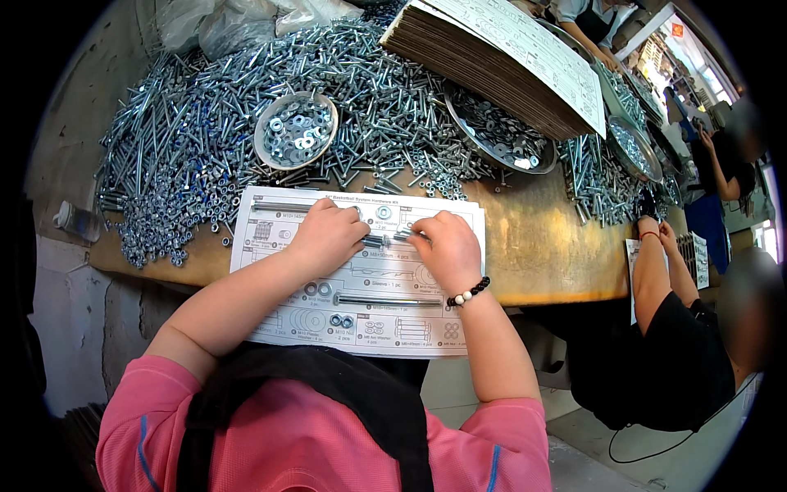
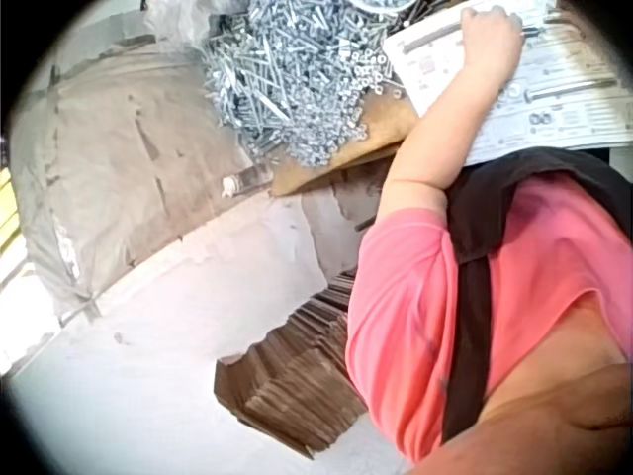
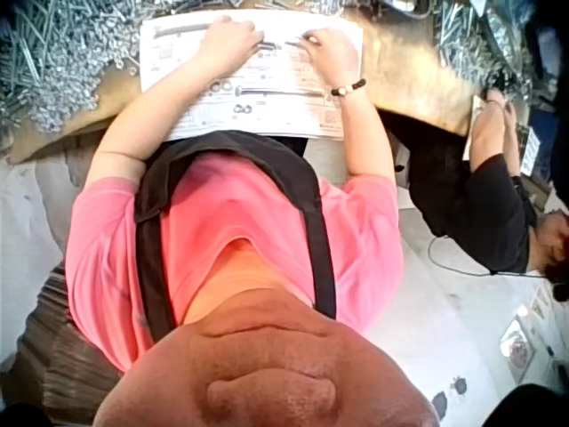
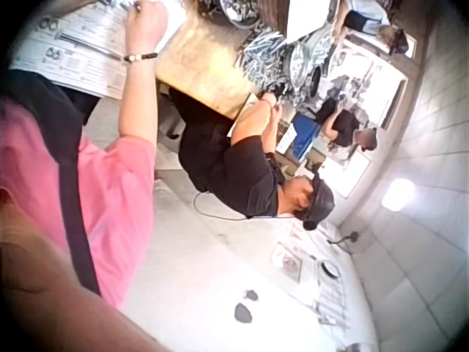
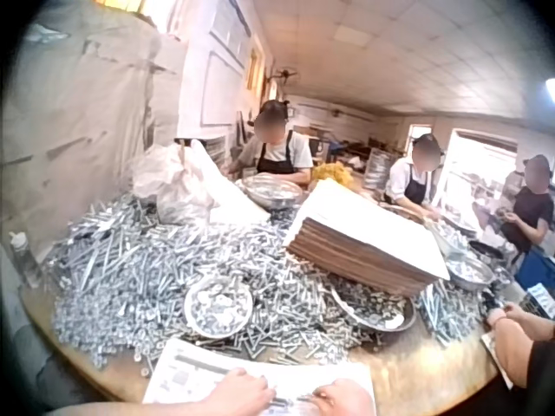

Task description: The person sorts metal fasteners from a large pile on a table and places them onto a printed instruction sheet. They pick up bolts, nuts, and washers, then arrange them in designated spots on the sheet. The person occasionally moves the sheet or a small bowl of washers to access more parts.

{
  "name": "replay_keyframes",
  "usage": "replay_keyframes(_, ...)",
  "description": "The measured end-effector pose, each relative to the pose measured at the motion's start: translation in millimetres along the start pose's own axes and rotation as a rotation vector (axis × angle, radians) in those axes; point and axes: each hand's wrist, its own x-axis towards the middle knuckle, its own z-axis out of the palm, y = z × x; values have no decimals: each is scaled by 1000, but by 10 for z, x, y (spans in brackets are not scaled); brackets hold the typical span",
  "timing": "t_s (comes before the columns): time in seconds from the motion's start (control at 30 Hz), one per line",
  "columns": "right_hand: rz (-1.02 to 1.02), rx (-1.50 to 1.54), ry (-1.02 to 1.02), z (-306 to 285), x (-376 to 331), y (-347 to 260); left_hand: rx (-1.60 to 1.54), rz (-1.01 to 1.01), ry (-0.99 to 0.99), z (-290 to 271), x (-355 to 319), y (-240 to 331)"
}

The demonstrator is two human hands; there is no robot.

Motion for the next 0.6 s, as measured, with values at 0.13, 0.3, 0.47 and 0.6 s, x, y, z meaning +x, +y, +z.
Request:
replay_keyframes(0.13, -7, -127, -77, 88, 127, 147, -10, -16, 0, -15, -19, 14)
replay_keyframes(0.3, 52, -18, -253, 54, 86, 91, -32, -48, 20, 60, -50, -10)
replay_keyframes(0.47, 56, 74, -314, 17, 13, 198, -52, -62, -25, 19, -62, 11)
replay_keyframes(0.6, 6, 89, -344, 24, 10, 188, -65, -65, -22, -7, -69, 21)
